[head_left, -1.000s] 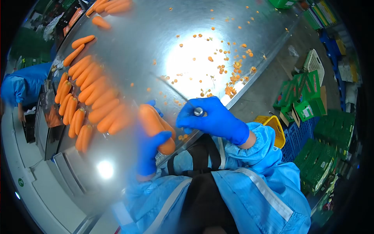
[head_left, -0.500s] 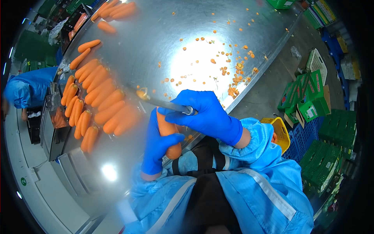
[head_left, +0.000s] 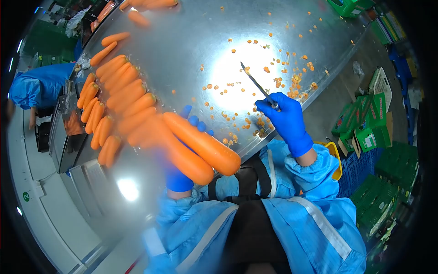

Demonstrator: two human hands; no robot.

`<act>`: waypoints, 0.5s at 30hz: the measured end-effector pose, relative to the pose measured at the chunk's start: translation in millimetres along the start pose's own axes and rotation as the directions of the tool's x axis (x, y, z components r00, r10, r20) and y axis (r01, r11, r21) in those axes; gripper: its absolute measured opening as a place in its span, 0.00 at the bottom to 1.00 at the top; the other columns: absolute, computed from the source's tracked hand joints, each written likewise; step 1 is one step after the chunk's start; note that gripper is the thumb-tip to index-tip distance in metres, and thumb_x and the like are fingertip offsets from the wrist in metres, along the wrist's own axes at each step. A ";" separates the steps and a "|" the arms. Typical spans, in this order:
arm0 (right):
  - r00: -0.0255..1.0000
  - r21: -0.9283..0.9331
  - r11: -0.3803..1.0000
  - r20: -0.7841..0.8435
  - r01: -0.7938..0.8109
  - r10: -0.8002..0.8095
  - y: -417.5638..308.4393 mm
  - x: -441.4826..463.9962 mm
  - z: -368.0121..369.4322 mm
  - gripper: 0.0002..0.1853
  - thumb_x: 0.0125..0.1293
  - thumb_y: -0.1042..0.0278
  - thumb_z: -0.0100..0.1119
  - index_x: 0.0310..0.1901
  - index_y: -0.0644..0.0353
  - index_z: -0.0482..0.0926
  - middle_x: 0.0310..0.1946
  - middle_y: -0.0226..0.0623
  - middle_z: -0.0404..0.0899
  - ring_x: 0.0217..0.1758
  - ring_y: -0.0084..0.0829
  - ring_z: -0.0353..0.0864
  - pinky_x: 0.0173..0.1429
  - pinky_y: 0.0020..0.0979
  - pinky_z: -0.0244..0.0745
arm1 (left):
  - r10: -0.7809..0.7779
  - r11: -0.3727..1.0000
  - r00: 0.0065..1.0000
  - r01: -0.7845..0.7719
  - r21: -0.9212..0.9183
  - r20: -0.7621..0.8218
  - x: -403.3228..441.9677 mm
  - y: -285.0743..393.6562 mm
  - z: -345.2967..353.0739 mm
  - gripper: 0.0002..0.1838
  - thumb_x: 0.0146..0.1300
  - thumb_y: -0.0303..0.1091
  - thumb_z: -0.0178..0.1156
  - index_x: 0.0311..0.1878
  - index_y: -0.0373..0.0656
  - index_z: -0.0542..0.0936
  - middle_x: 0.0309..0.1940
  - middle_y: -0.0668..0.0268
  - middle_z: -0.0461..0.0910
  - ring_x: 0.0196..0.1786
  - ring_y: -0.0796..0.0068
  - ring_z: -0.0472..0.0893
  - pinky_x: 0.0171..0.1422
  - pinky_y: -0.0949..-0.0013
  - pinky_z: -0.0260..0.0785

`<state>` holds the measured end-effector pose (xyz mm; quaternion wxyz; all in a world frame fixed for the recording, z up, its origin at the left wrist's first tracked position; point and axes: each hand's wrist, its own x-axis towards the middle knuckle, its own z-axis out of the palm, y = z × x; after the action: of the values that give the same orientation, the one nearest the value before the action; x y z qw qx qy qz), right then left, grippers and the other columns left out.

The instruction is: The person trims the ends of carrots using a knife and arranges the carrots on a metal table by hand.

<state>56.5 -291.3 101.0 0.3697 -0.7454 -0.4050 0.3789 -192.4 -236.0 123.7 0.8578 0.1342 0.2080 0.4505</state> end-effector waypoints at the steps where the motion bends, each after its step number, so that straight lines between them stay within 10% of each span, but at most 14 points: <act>1: 0.998 -0.106 0.994 -0.045 0.027 -0.032 3.0 0.5 1.3 0.14 0.61 0.71 0.67 0.49 0.57 0.84 0.38 0.38 0.84 0.41 0.25 0.84 0.47 0.28 0.78 | 0.016 1.000 1.000 -0.016 0.004 -0.009 1.9 -1.5 0.0 0.38 0.71 0.56 0.49 0.73 0.38 0.56 0.50 0.62 0.72 0.51 0.67 0.74 0.65 0.55 0.67; 2: 0.965 0.008 0.965 -0.023 0.263 -0.262 6.0 -0.3 4.4 0.23 0.61 0.73 0.66 0.60 0.54 0.79 0.51 0.40 0.82 0.45 0.25 0.84 0.49 0.27 0.79 | 0.019 1.000 1.000 -0.019 0.007 -0.024 4.2 -1.7 -1.1 0.38 0.71 0.56 0.49 0.74 0.38 0.56 0.50 0.62 0.72 0.51 0.67 0.74 0.65 0.55 0.67; 7: 0.948 0.542 0.839 0.291 -0.051 -0.130 -12.3 -18.4 30.2 0.36 0.62 0.77 0.64 0.72 0.52 0.64 0.66 0.41 0.70 0.58 0.33 0.79 0.60 0.32 0.77 | 0.021 0.998 0.994 -0.014 0.068 -0.104 7.3 2.7 -9.2 0.38 0.66 0.54 0.54 0.71 0.37 0.59 0.51 0.59 0.73 0.52 0.63 0.76 0.64 0.54 0.69; 15: 0.919 0.128 0.984 0.357 0.127 -0.165 -42.1 -39.6 70.9 0.54 0.47 0.40 0.76 0.73 0.51 0.61 0.66 0.47 0.70 0.66 0.42 0.74 0.66 0.39 0.71 | -0.063 0.938 0.907 0.196 0.286 -0.417 1.5 -9.1 -20.0 0.36 0.61 0.50 0.62 0.66 0.37 0.64 0.53 0.51 0.74 0.54 0.54 0.78 0.61 0.51 0.74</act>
<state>-33.6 -292.2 116.5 0.3525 -0.6096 -0.5014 0.5027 -194.7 -239.0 101.9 0.7918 0.1623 0.4584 0.3697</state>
